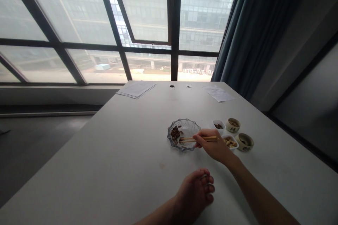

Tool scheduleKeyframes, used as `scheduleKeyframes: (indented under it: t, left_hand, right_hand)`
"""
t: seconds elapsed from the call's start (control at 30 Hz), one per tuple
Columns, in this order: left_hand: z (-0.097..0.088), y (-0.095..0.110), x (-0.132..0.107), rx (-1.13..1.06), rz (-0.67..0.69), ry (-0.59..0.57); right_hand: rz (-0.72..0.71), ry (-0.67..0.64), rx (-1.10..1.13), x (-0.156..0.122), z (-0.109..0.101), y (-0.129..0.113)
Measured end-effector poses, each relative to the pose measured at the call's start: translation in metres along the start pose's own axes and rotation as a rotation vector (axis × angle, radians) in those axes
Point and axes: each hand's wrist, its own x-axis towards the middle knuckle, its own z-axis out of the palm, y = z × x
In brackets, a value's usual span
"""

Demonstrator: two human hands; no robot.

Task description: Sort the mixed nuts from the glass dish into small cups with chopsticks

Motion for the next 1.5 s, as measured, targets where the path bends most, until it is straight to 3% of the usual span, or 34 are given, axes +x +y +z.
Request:
scheduleKeyframes:
  t: [0.3,0.77,1.1,1.5]
  left_hand:
    - [-0.001,0.001,0.001,0.010,0.005,0.002]
    - [-0.002,-0.001,0.001,0.004,0.017,-0.004]
    - [0.001,0.000,0.000,0.003,0.017,0.017]
    - [-0.001,-0.001,0.002,-0.001,0.019,0.005]
  right_hand:
    - [-0.023,-0.022,-0.058,-0.008,0.001,-0.014]
    - [-0.059,0.006,-0.107,-0.010,0.010,-0.014]
    - [-0.133,-0.041,-0.152,-0.011,0.011,-0.015]
    - [-0.096,-0.004,-0.162,-0.012,0.014,-0.013]
